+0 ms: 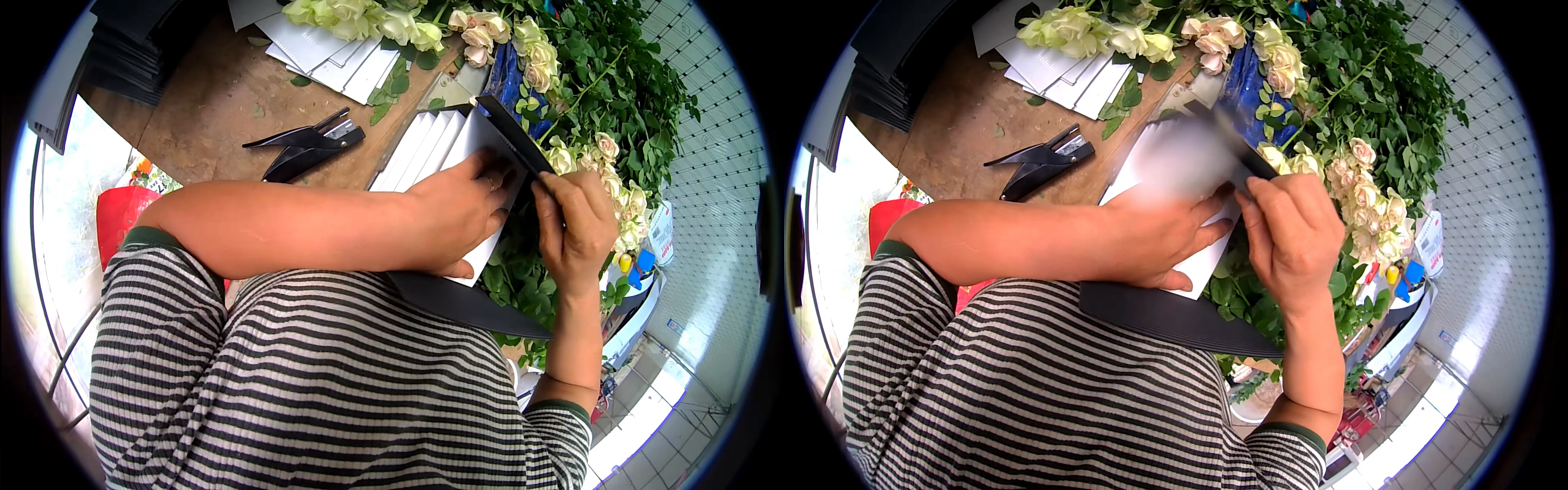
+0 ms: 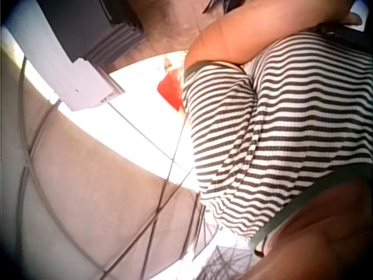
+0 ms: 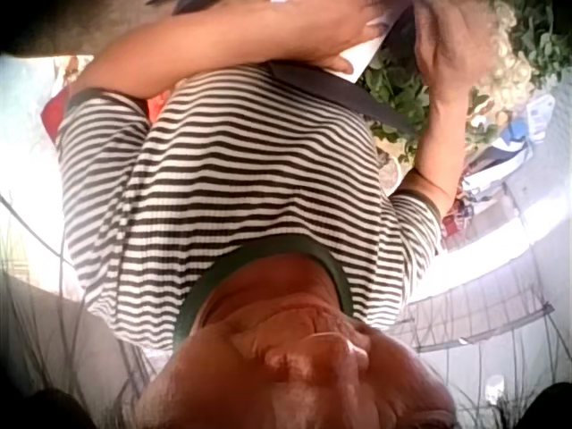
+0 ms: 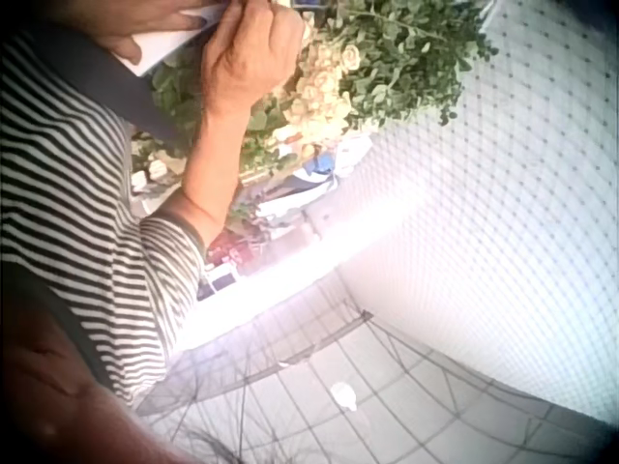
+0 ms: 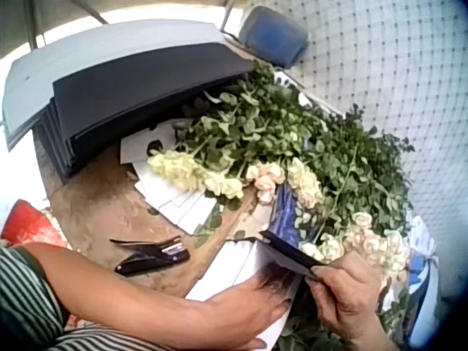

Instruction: The person arranges white roses and green foliage into a black and white paper wrap on a work table. They repeatedly pick up flowers, place them into the wrap, adjust positioning, and staple the paper to secure the arrangement.

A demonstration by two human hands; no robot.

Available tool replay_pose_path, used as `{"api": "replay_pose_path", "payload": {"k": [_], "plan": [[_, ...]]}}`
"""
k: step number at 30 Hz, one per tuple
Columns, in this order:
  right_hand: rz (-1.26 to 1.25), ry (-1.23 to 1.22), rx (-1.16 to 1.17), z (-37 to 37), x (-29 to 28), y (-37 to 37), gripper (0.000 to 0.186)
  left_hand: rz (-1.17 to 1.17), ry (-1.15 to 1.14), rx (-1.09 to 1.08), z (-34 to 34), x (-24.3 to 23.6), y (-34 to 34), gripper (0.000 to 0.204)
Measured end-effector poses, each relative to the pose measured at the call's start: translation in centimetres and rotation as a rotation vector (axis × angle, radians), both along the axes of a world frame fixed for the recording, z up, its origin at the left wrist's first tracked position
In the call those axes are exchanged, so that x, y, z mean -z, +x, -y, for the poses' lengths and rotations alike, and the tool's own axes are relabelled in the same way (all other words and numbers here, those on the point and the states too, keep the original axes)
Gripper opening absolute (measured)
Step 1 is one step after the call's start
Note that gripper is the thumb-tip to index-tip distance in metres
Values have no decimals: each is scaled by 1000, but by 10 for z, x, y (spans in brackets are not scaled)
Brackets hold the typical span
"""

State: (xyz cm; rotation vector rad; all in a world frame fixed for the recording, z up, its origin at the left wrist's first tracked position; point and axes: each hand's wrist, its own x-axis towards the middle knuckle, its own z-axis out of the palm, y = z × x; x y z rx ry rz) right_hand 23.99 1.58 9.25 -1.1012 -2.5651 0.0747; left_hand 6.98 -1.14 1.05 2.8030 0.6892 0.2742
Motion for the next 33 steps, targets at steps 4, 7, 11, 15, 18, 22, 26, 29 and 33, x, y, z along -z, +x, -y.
{"api": "replay_pose_path", "payload": {"k": [4,7,11,15,18,22,26,29,33], "plan": [[28,-48,-48,19,9,3,24,15,-122,58,-4,-9,-4,71],[-24,-28,-8,15,11,5,24,-31,-153,48,-5,-14,-4,69],[-23,-36,-68,13,13,5,27,129,64,-47,-1,-1,-4,62],[20,-31,-127,22,25,4,30,102,-147,9,1,-1,-7,59],[58,-3,-115,26,30,4,24,206,-199,5,-1,-2,-18,50],[90,4,-127,25,36,4,17,499,-283,-14,0,6,-48,38],[150,22,-143,26,44,8,19,639,-196,-275,12,3,-67,41],[157,-18,-138,26,42,8,15,598,-968,-607,14,-6,-64,34],[227,-28,-124,30,39,5,11,500,-1386,-500,14,1,-66,26]]}}
